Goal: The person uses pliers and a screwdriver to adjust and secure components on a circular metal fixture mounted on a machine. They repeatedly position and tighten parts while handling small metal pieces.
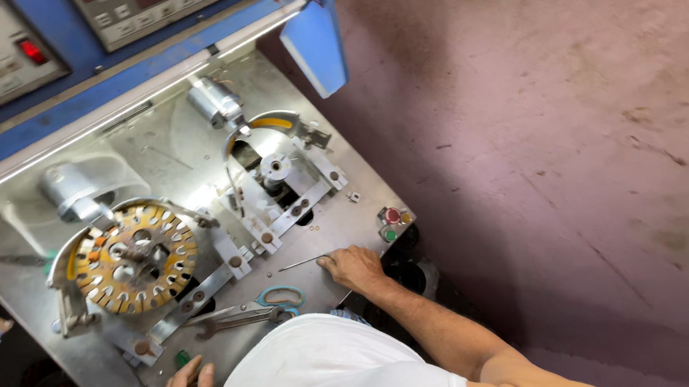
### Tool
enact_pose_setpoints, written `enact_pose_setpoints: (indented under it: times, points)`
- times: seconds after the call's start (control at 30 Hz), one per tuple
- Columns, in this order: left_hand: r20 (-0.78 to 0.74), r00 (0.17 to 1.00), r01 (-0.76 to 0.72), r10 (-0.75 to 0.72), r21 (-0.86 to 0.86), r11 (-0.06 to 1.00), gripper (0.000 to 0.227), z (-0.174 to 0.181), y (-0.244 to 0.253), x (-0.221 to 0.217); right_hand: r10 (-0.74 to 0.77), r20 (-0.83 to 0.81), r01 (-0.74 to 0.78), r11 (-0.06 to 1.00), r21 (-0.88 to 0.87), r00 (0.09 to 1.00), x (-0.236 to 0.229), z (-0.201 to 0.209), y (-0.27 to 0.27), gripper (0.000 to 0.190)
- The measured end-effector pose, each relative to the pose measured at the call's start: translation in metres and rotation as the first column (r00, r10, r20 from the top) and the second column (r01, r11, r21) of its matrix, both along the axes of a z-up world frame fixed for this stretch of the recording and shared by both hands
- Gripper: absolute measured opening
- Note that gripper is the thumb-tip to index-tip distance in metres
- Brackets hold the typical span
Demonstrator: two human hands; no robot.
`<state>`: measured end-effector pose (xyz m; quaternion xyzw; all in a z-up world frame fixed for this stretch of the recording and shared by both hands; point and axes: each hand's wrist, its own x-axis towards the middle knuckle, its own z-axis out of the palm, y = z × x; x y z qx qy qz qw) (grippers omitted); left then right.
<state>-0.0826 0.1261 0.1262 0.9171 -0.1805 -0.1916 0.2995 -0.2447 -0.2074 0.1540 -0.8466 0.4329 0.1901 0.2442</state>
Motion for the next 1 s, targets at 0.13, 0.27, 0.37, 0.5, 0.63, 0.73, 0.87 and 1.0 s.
enact_pose_setpoints:
  times: [0.13,0.27,0.37,0.5,0.63,0.73,0.87,1.0]
  points:
    - [0.105,0.993,-0.047,0.051,-0.040,0.998,0.028,0.027,0.007,-0.013,0.146,0.067,-0.145,0.989,-0.020,0.987,0.006,0.004,-0.004,0.049]
    - [0.126,0.986,-0.088,0.108,-0.154,0.984,0.027,0.025,0.008,-0.008,0.148,-0.027,-0.142,0.976,0.165,0.989,0.016,0.007,-0.010,0.051]
    - [0.152,0.976,-0.126,0.157,-0.197,0.972,0.025,0.023,0.011,-0.004,0.121,-0.049,-0.107,0.966,0.237,0.991,0.022,0.009,-0.012,0.055]
    - [0.098,0.971,-0.195,0.218,-0.205,0.959,0.026,0.018,0.011,0.009,0.041,-0.053,-0.023,0.951,0.310,0.998,0.032,0.005,-0.014,0.054]
    - [0.025,0.974,-0.218,0.227,-0.201,0.955,0.032,0.013,0.010,0.026,-0.054,-0.090,0.084,0.921,0.380,0.994,0.040,-0.001,-0.019,0.054]
    - [-0.049,0.970,-0.242,0.236,-0.220,0.945,0.034,0.013,0.010,0.033,-0.089,-0.128,0.135,0.899,0.416,0.988,0.049,-0.007,-0.024,0.053]
    - [-0.078,0.978,-0.204,0.195,-0.134,0.970,0.037,0.012,0.011,0.037,-0.087,-0.139,0.134,0.917,0.377,0.986,0.050,-0.012,-0.023,0.051]
    - [-0.117,0.974,-0.208,0.192,-0.141,0.968,0.037,0.010,0.012,0.043,-0.130,-0.148,0.179,0.905,0.386,0.980,0.053,-0.013,-0.022,0.051]
